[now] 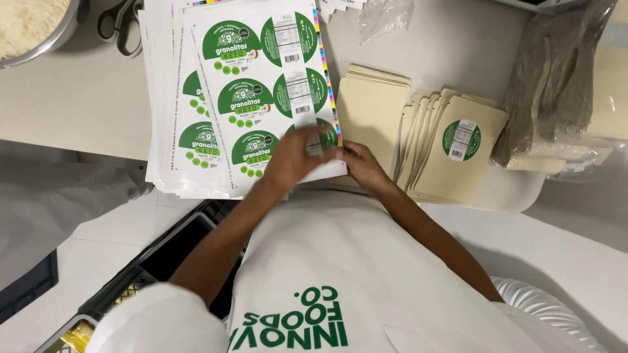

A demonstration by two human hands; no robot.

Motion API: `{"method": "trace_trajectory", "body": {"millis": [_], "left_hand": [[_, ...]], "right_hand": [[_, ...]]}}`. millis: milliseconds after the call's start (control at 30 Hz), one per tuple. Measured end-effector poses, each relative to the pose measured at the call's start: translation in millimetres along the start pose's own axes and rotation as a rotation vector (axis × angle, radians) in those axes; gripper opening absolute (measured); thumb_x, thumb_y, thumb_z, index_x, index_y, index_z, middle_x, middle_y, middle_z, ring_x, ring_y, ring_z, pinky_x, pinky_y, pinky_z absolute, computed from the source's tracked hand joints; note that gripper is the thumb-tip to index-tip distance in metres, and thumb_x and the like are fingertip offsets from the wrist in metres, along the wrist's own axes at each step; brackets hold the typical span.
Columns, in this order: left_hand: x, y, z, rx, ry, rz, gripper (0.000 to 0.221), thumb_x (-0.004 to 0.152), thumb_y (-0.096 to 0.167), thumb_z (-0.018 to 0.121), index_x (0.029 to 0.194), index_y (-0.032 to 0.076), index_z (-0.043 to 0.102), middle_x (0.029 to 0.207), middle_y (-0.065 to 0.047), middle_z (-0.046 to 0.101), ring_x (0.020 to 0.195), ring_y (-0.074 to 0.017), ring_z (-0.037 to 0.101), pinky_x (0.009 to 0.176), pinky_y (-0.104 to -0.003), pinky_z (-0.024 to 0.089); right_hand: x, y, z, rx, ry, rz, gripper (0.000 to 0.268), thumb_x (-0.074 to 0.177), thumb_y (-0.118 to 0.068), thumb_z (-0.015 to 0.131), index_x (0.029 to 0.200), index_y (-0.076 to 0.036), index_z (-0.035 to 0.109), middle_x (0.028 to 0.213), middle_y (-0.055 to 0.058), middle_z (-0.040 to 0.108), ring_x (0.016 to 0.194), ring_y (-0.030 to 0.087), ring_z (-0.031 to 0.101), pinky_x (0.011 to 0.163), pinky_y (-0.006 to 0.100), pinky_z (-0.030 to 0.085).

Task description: Peeling circular product labels from a sheet and applying them to the center of flat paper bags.

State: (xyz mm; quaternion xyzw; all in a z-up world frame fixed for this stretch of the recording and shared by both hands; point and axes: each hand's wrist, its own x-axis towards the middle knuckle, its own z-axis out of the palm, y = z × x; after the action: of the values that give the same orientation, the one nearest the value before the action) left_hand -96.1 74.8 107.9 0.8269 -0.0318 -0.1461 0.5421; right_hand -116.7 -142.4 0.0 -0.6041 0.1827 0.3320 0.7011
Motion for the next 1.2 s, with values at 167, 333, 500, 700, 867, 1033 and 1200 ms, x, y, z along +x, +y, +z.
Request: {"method": "trace_trajectory", "body": {"millis": [167,333,500,700,867,1033,1200], "left_hand": [[-35,-34,38,0.359,0.119,0.288,0.043,0.095,0.031,0.073,0.132,0.009,0.070,0.128,-0.019,0.070,0.124,-0.0363,0.064,0.107,-0.051,0.050],[-46,-39,42,0.425,0.264,0.333,0.028,0.104,0.026,0.063,0.126,0.014,0.074,0.119,-0.013,0.075,0.115,-0.0289,0.070,0.100,-0.042,0.056],[-46,-8,20,-0.053,0.274,0.032,0.027,0.104,0.032,0.063,0.116,0.012,0.077,0.112,-0.011,0.078,0.115,-0.0313,0.070,0.108,-0.045,0.050],[-34,24,-18,-0.570,0.505,-0.167,0.025,0.107,0.021,0.058,0.120,0.008,0.076,0.081,0.006,0.068,0.092,-0.0068,0.057,0.096,-0.032,0.053],[-68,71,35,-0.630,-0.028,0.106,0.011,0.099,0.005,0.064,0.101,0.003,0.074,0.097,-0.017,0.076,0.107,-0.0247,0.067,0.100,-0.047,0.053],[-67,96,30,-0.775,-1.405,0.156,0.062,0.096,0.025,0.065,0.151,0.006,0.047,0.157,-0.010,0.050,0.143,-0.0194,0.051,0.126,-0.032,0.039],[-2,33,36,-0.052,-0.159,-0.038,0.054,0.094,0.035,0.075,0.137,0.004,0.062,0.124,-0.020,0.071,0.122,-0.0387,0.065,0.103,-0.050,0.051]], "right_hand": [[-39,-64,29,0.080,-0.141,-0.025,0.035,0.097,-0.021,0.071,0.123,0.003,0.067,0.098,0.009,0.070,0.089,0.023,0.075,0.082,0.042,0.066],[-45,-67,34,-0.037,-0.224,-0.165,0.029,0.096,-0.010,0.072,0.119,0.006,0.067,0.100,0.015,0.072,0.097,0.025,0.072,0.094,0.049,0.061],[-51,-66,31,-0.140,-0.219,-0.130,0.035,0.096,-0.015,0.073,0.124,0.007,0.069,0.106,0.019,0.073,0.097,0.026,0.071,0.094,0.048,0.059],[-49,-45,-29,-0.199,-0.082,-0.081,0.035,0.097,-0.014,0.072,0.126,0.006,0.069,0.110,0.021,0.073,0.099,0.029,0.071,0.094,0.051,0.058],[-27,-23,-78,-0.190,0.046,0.068,0.039,0.095,-0.018,0.073,0.126,0.006,0.067,0.109,0.022,0.073,0.098,0.033,0.073,0.091,0.051,0.060],[-13,-86,-29,-0.373,0.138,0.174,0.058,0.088,-0.033,0.066,0.138,-0.005,0.059,0.124,0.012,0.073,0.103,0.029,0.072,0.086,0.036,0.057],[34,-50,-44,0.022,0.024,-0.091,0.039,0.091,-0.013,0.078,0.127,-0.001,0.068,0.111,0.015,0.074,0.099,0.025,0.076,0.089,0.038,0.063]]}}
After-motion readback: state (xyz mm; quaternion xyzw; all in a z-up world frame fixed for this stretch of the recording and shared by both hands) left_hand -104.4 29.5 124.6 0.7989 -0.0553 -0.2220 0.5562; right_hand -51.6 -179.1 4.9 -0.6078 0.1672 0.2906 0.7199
